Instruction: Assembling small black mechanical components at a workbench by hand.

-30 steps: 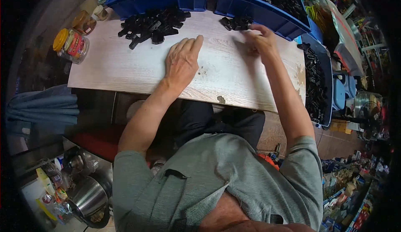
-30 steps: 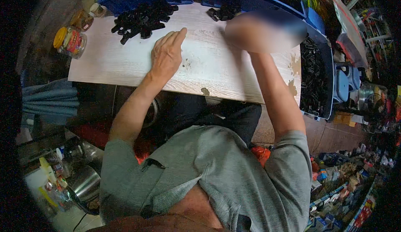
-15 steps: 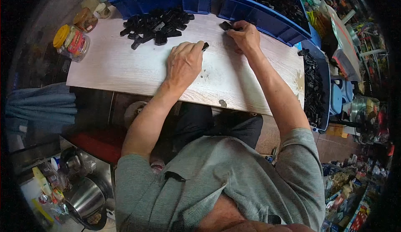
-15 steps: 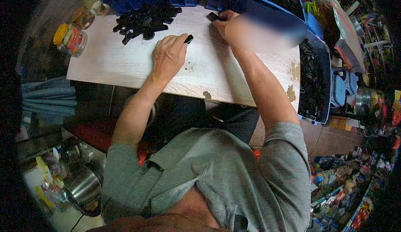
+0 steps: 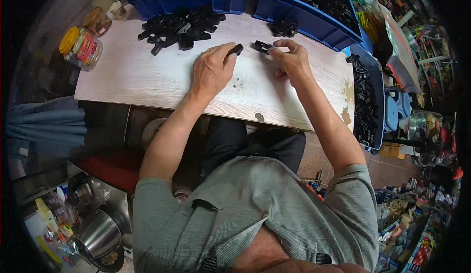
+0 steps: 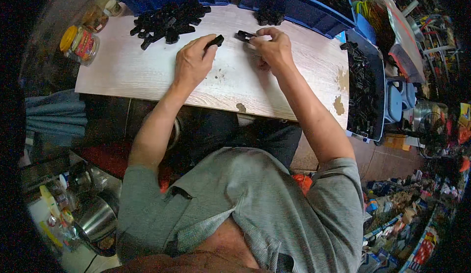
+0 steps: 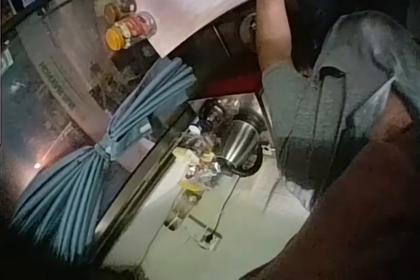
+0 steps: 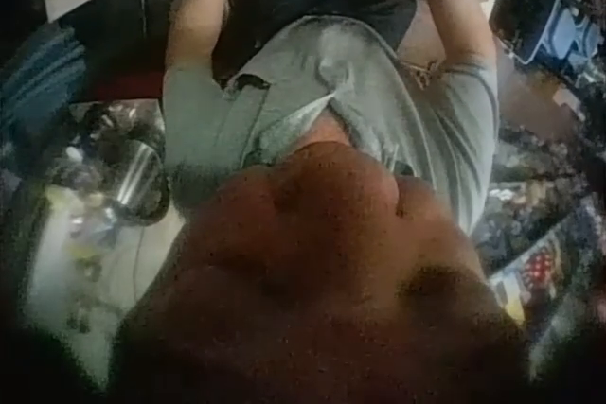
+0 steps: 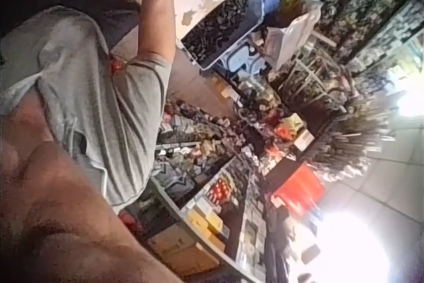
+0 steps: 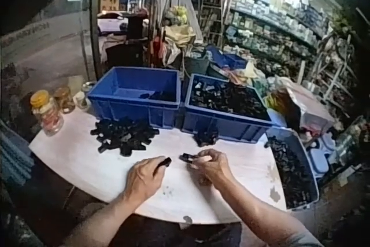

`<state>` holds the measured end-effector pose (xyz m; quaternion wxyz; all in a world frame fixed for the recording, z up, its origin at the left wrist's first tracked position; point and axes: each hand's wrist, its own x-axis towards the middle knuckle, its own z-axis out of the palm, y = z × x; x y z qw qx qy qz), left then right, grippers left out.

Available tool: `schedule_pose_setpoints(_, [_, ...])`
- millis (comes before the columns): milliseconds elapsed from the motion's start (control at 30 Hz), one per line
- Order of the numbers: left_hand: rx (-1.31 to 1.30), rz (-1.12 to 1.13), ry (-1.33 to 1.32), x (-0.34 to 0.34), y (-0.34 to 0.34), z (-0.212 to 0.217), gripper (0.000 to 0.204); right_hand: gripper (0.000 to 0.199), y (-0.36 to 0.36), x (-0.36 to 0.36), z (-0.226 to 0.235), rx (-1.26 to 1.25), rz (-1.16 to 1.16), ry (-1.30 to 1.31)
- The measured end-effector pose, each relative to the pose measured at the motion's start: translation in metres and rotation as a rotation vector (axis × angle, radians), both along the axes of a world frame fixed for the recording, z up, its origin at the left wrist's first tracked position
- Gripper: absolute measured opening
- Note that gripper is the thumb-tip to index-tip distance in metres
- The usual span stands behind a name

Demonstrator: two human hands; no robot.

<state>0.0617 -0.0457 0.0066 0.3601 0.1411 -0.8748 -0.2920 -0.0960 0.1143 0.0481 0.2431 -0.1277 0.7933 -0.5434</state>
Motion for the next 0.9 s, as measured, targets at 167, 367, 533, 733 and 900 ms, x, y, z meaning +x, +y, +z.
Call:
schedule_pose_setpoints(167, [0.33, -0.073, 0.026, -0.016, 0.011, -0.001, 0.027, 0.025, -0.005, 0.002, 0.003, 0.064, 0.042, -0.037])
schedule_pose_setpoints(367, [0.364, -0.094, 0.008, -0.053, 0.017, -0.008, 0.03, 0.019, -0.007, 0.027, -0.003, 0.076, 0.193, -0.083])
schedule_pose_setpoints(533, [0.408, -0.138, 0.072, -0.044, 0.014, -0.003, 0.029, 0.02, 0.002, 0.032, -0.001, 0.002, 0.218, -0.126])
schedule_pose_setpoints(733, [-0.032, -0.16, 0.04, -0.023, 0.019, 0.001, 0.026, 0.037, -0.001, 0.02, -0.003, -0.078, 0.167, -0.01])
schedule_pose_setpoints(900, [-0.161, -0.177, 0.015, -0.026, 0.022, -0.001, 0.021, 0.041, -0.007, 0.013, -0.005, -0.002, 0.261, 0.012])
